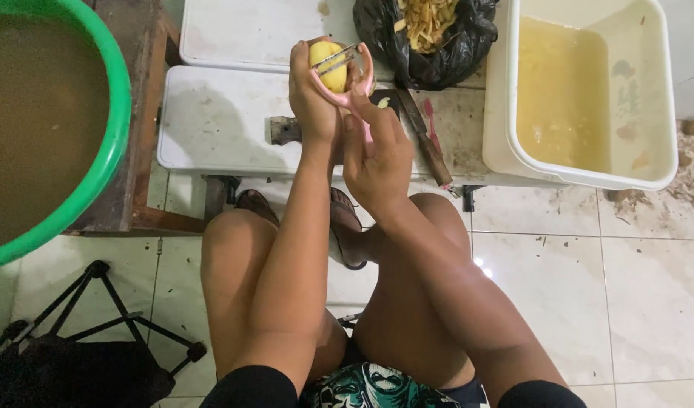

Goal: The person is cleaning a fruit in a water basin and then peeling it using a handheld peeler.

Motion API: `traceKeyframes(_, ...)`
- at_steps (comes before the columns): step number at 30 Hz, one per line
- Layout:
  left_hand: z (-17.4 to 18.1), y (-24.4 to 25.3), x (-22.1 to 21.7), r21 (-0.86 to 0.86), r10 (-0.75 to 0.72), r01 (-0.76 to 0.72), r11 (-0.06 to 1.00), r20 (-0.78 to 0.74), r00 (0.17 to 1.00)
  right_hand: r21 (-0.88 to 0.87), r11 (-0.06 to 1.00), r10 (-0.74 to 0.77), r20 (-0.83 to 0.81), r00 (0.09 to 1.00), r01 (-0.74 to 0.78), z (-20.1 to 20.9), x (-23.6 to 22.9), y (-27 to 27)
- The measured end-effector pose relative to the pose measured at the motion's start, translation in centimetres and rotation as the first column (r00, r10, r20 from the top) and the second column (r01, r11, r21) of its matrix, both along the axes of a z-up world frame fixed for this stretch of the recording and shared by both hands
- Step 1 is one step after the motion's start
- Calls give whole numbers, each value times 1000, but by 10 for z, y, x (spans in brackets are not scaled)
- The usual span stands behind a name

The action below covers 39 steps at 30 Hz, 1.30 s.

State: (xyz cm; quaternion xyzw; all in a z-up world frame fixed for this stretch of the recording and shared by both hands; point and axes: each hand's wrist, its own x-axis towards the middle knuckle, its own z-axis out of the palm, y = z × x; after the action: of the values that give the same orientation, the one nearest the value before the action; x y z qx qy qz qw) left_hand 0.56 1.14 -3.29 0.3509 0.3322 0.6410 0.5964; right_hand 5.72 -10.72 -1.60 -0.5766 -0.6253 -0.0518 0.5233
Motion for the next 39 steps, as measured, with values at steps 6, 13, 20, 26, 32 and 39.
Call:
traceKeyframes(6, 12, -17, 8, 34, -26, 22, 999, 122, 992, 20, 1000, 4, -40, 999, -3, 5, 1, 4)
traceKeyframes(13, 24, -17, -7, 155, -212, 223, 962, -88, 973, -314, 933, -26, -543, 840, -175, 27, 22, 14)
traceKeyframes(20, 19, -10, -2, -170, -154, 217, 961, 324, 933, -304, 869, -179, -929, 323, -391, 29, 39, 18)
traceKeyframes(26, 2, 0, 0, -112, -206, 282, 953, 444, 872, -117, 987, 51, -445, 894, -115, 16, 20, 4)
traceKeyframes(32, -20, 9, 7, 63, -218, 210, 976, 373, 902, -37, 995, 83, -180, 980, -91, 8, 7, -4)
traceKeyframes(39, -43, 22, 4, 110, 118, -101, 989, -164, 979, 5, 998, 66, -125, 990, -66, 5, 2, 0)
